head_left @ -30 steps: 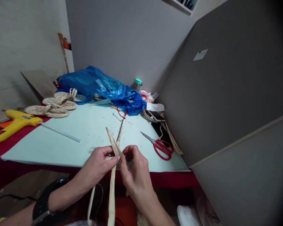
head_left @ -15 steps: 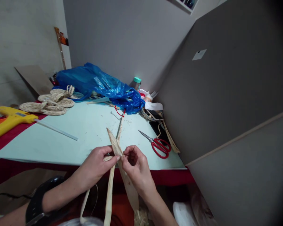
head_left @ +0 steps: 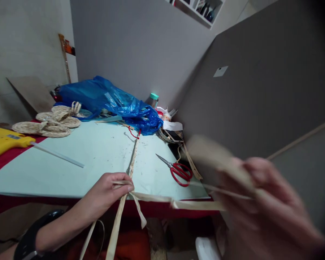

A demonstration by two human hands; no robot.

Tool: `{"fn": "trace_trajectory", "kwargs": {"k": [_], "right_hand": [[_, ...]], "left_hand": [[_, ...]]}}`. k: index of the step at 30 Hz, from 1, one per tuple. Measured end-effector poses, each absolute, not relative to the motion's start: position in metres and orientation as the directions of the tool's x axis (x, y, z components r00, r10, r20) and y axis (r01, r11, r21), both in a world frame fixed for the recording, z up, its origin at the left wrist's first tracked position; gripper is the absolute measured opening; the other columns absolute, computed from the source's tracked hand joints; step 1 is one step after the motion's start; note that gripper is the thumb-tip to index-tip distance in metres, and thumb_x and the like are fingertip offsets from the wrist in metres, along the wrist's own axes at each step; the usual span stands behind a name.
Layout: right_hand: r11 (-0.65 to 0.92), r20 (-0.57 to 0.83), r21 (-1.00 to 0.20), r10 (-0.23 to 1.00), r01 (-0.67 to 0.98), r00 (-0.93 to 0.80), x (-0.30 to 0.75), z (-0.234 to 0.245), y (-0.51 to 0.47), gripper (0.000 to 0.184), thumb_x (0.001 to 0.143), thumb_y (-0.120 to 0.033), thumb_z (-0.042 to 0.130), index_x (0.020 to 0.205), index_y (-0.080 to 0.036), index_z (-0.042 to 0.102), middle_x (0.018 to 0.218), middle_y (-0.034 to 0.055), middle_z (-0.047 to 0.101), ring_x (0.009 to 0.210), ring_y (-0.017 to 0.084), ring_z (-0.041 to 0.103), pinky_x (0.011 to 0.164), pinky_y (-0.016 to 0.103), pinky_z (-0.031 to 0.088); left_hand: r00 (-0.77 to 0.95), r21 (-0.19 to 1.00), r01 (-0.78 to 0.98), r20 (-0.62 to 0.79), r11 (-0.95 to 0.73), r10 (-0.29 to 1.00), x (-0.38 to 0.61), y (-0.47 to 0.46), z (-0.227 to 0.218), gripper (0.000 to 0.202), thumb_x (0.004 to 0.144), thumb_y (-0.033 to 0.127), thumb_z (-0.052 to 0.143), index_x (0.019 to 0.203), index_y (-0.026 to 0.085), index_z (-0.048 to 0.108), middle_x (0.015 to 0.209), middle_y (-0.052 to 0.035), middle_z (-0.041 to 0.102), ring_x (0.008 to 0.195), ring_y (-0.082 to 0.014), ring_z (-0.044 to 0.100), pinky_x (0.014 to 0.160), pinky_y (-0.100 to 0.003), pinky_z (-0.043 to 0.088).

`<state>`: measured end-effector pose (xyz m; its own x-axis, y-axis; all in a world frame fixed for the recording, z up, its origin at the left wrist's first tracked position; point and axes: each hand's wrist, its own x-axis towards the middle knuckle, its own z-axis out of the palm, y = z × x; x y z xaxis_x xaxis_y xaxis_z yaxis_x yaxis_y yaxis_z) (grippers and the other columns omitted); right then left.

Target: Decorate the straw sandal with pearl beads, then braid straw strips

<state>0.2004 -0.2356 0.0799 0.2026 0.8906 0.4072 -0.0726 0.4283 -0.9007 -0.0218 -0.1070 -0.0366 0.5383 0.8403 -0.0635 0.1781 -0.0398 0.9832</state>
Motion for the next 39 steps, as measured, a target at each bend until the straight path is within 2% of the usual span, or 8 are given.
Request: {"fn": "trace_trajectory", "kwargs": {"k": [3, 7, 9, 13, 17, 21, 34, 39], "right_hand": [[0.553, 0.549, -0.818, 0.671, 0.157, 0.498, 0.227, 0.106, -0.229, 0.012, 0.076, -0.013, 0.067, 0.083, -0.022, 0.062, 0.074, 0.0025, 0.05, 0.049, 0.008, 0.035, 0.035, 0.022, 0.01], [0.392, 0.695, -0.715, 0.493, 0.58, 0.524, 0.262, 0.107, -0.183, 0.008, 0.084, -0.019, 0.054, 0.083, -0.027, 0.054, 0.072, -0.0003, 0.039, 0.056, 0.013, 0.04, 0.046, 0.028, 0.025], [0.135, 0.716, -0.606, 0.521, 0.784, 0.464, 0.28, 0.092, -0.155, 0.008, 0.087, -0.02, 0.048, 0.091, -0.025, 0.053, 0.074, 0.0025, 0.048, 0.063, 0.018, 0.048, 0.055, 0.033, 0.037], [0.009, 0.653, -0.49, 0.666, 0.872, 0.36, 0.283, 0.046, -0.119, 0.007, 0.076, -0.01, 0.061, 0.075, -0.017, 0.062, 0.095, 0.017, 0.062, 0.096, 0.031, 0.057, 0.086, 0.048, 0.041], [0.176, 0.477, -0.491, 0.874, 0.853, 0.094, 0.221, 0.01, -0.124, 0.011, 0.087, -0.022, 0.064, 0.094, -0.02, 0.072, 0.096, 0.0083, 0.069, 0.087, 0.021, 0.063, 0.082, 0.034, 0.049], [0.412, 0.328, -0.696, 0.911, 0.589, -0.25, 0.152, -0.004, -0.142, 0.019, 0.092, -0.03, 0.063, 0.107, -0.021, 0.072, 0.094, 0.0035, 0.068, 0.09, 0.016, 0.063, 0.081, 0.027, 0.048], [0.488, 0.456, -0.716, 0.868, 0.5, -0.195, 0.124, -0.011, -0.152, 0.008, 0.094, -0.019, 0.055, 0.09, -0.02, 0.063, 0.094, 0.0048, 0.063, 0.091, 0.018, 0.056, 0.083, 0.031, 0.045], [0.318, 0.355, -0.896, 0.933, 0.311, 0.068, 0.142, -0.005, -0.16, 0.012, 0.096, -0.027, 0.053, 0.086, -0.021, 0.055, 0.084, 0.0008, 0.061, 0.078, 0.014, 0.056, 0.072, 0.027, 0.045]], "left_hand": [[0.517, 0.979, 0.177, -0.007, -0.099, 0.856, -0.022, -0.108, -0.034, 0.02, 0.075, 0.036, 0.066, 0.063, 0.02, 0.066, 0.074, -0.0021, 0.067, 0.075, -0.0213, 0.059, 0.077, -0.03, 0.044], [0.507, 0.986, 0.147, -0.01, -0.074, 0.862, -0.024, -0.107, -0.038, 0.02, 0.074, 0.037, 0.068, 0.063, 0.021, 0.068, 0.073, -0.0025, 0.067, 0.074, -0.0226, 0.06, 0.075, -0.031, 0.045], [0.502, 0.988, 0.142, -0.015, -0.066, 0.865, -0.025, -0.106, -0.043, 0.018, 0.075, 0.037, 0.07, 0.066, 0.021, 0.071, 0.072, -0.0019, 0.067, 0.075, -0.0224, 0.059, 0.074, -0.031, 0.045], [0.469, 0.994, 0.109, -0.064, 0.014, 0.881, -0.025, -0.107, -0.045, 0.02, 0.073, 0.04, 0.073, 0.07, 0.02, 0.073, 0.068, -0.0012, 0.067, 0.07, -0.0214, 0.059, 0.067, -0.029, 0.046], [0.486, 0.994, 0.07, -0.112, 0.09, 0.867, -0.022, -0.109, -0.039, 0.019, 0.073, 0.038, 0.074, 0.07, 0.02, 0.073, 0.067, -0.0002, 0.067, 0.068, -0.0199, 0.059, 0.066, -0.028, 0.046], [0.521, 0.994, -0.003, -0.091, 0.108, 0.849, -0.019, -0.11, -0.037, 0.008, 0.073, 0.028, 0.073, 0.075, 0.02, 0.076, 0.074, -0.0004, 0.072, 0.079, -0.0209, 0.062, 0.078, -0.03, 0.046], [0.505, 0.998, -0.052, -0.008, 0.039, 0.863, -0.02, -0.111, -0.038, 0.011, 0.071, 0.019, 0.067, 0.06, 0.017, 0.065, 0.064, 0.0014, 0.06, 0.065, -0.0146, 0.049, 0.06, -0.025, 0.043], [0.494, 0.977, 0.017, -0.192, 0.211, 0.848, -0.019, -0.116, -0.034, 0.018, 0.075, 0.033, 0.069, 0.082, 0.016, 0.072, 0.059, 0.0039, 0.053, 0.05, -0.0098, 0.041, 0.045, -0.021, 0.033]]}}
